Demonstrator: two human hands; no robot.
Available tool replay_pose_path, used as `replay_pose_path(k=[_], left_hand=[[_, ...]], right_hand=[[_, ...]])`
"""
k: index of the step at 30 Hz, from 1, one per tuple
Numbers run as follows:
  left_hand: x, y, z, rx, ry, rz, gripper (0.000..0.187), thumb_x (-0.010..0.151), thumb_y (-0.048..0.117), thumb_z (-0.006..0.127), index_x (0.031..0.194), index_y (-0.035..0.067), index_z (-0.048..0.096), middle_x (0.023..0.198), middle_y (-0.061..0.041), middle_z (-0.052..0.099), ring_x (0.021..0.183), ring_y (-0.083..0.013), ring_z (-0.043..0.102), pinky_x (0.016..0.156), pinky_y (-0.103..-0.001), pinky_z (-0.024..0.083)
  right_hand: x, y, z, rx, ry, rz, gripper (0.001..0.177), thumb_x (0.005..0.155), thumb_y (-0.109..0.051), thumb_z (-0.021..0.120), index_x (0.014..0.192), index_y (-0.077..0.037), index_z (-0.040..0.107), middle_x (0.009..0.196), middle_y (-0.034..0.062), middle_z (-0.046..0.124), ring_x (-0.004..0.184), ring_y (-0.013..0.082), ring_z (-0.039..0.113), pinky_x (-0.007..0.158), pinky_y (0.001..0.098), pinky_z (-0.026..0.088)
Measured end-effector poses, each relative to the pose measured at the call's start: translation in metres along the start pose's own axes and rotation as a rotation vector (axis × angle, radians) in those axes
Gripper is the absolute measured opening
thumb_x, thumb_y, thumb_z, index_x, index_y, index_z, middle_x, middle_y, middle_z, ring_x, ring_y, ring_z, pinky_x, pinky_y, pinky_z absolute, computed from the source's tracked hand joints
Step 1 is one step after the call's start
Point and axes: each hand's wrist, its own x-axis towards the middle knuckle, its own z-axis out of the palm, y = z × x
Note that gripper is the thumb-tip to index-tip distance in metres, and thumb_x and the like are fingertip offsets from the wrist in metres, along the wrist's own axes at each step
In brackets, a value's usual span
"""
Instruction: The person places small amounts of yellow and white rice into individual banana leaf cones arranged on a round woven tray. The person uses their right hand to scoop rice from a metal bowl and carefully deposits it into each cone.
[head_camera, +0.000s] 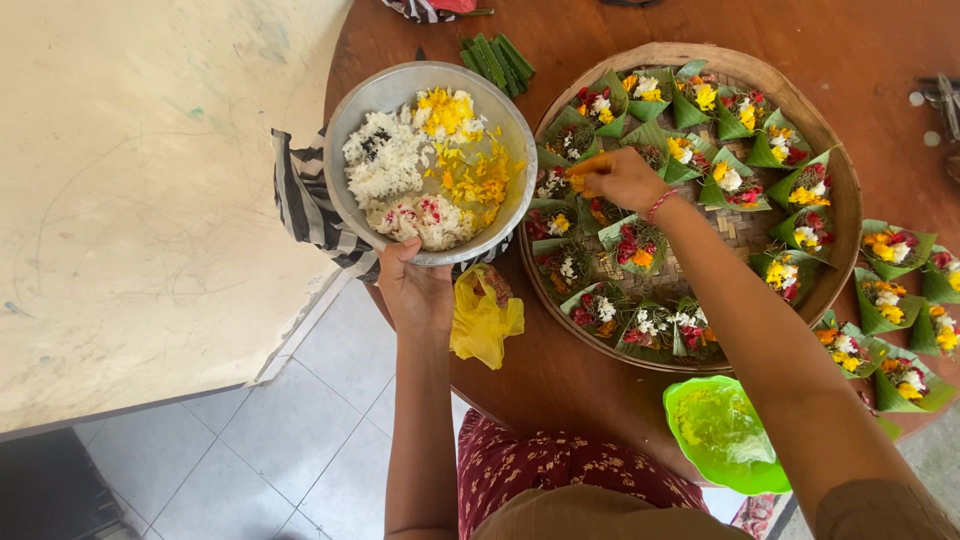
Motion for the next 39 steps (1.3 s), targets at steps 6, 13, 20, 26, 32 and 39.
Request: replay_pose_path(k=[6, 13, 20, 26, 32, 39], left_hand=[[-0.001, -0.005, -0.004, -0.019, -0.006, -0.019, 0.067, 0.086, 0.011, 0.06, 0.15, 0.011, 0.038, 0.144, -0.009, 0.053, 0.131, -0.0252, 0.057, 0.11, -0.045, 0.051], [-0.005, -0.006, -0.007, -0.008, -0.036, -0.037, 0.071, 0.086, 0.011, 0.059, 0.152, 0.017, 0.035, 0.145, -0.007, 0.051, 0.131, -0.0244, 0.056, 0.109, -0.045, 0.051], [-0.009, -0.013, -0.007, 0.018, -0.017, -0.053, 0.077, 0.082, 0.011, 0.061, 0.154, 0.018, 0.032, 0.145, -0.006, 0.051, 0.131, -0.0236, 0.056, 0.108, -0.043, 0.051], [-0.016, -0.036, 0.002, 0.061, -0.025, -0.126, 0.082, 0.079, 0.01, 0.062, 0.155, 0.018, 0.03, 0.14, -0.01, 0.053, 0.126, -0.0259, 0.057, 0.106, -0.045, 0.052], [-0.023, -0.045, 0.006, 0.071, -0.053, -0.173, 0.084, 0.08, 0.009, 0.061, 0.157, 0.017, 0.03, 0.14, -0.01, 0.053, 0.127, -0.0257, 0.055, 0.107, -0.046, 0.05], [-0.021, -0.051, 0.005, 0.059, -0.024, -0.179, 0.083, 0.08, 0.009, 0.059, 0.157, 0.018, 0.031, 0.142, -0.01, 0.052, 0.128, -0.0262, 0.055, 0.107, -0.046, 0.049]], right_hand=[[0.021, 0.01, 0.035, -0.761, 0.144, -0.345, 0.032, 0.09, -0.003, 0.068, 0.118, -0.015, 0.079, 0.107, 0.016, 0.078, 0.09, 0.0291, 0.075, 0.089, 0.042, 0.061], [0.023, -0.005, 0.047, -1.024, 0.213, -0.341, 0.014, 0.088, -0.008, 0.069, 0.094, -0.01, 0.082, 0.096, 0.0155, 0.076, 0.085, 0.0314, 0.073, 0.078, 0.0449, 0.059], [-0.006, -0.072, 0.0, -0.066, 0.244, -0.163, 0.011, 0.099, -0.012, 0.072, 0.105, -0.003, 0.075, 0.092, 0.0081, 0.074, 0.079, 0.0148, 0.067, 0.071, 0.0308, 0.054], [-0.067, -0.16, 0.023, -0.364, -0.051, -0.619, 0.036, 0.082, -0.002, 0.072, 0.118, -0.002, 0.073, 0.115, 0.0122, 0.07, 0.102, 0.0218, 0.07, 0.091, 0.0332, 0.059], [-0.104, -0.187, 0.06, -0.905, -0.173, -0.71, 0.049, 0.078, -0.004, 0.067, 0.127, -0.004, 0.066, 0.133, 0.0118, 0.062, 0.117, 0.0333, 0.062, 0.096, 0.0448, 0.052], [-0.102, -0.164, 0.052, -1.09, -0.163, -0.548, 0.014, 0.092, -0.01, 0.06, 0.099, -0.006, 0.071, 0.113, 0.0093, 0.067, 0.098, 0.0328, 0.069, 0.083, 0.0457, 0.057]])
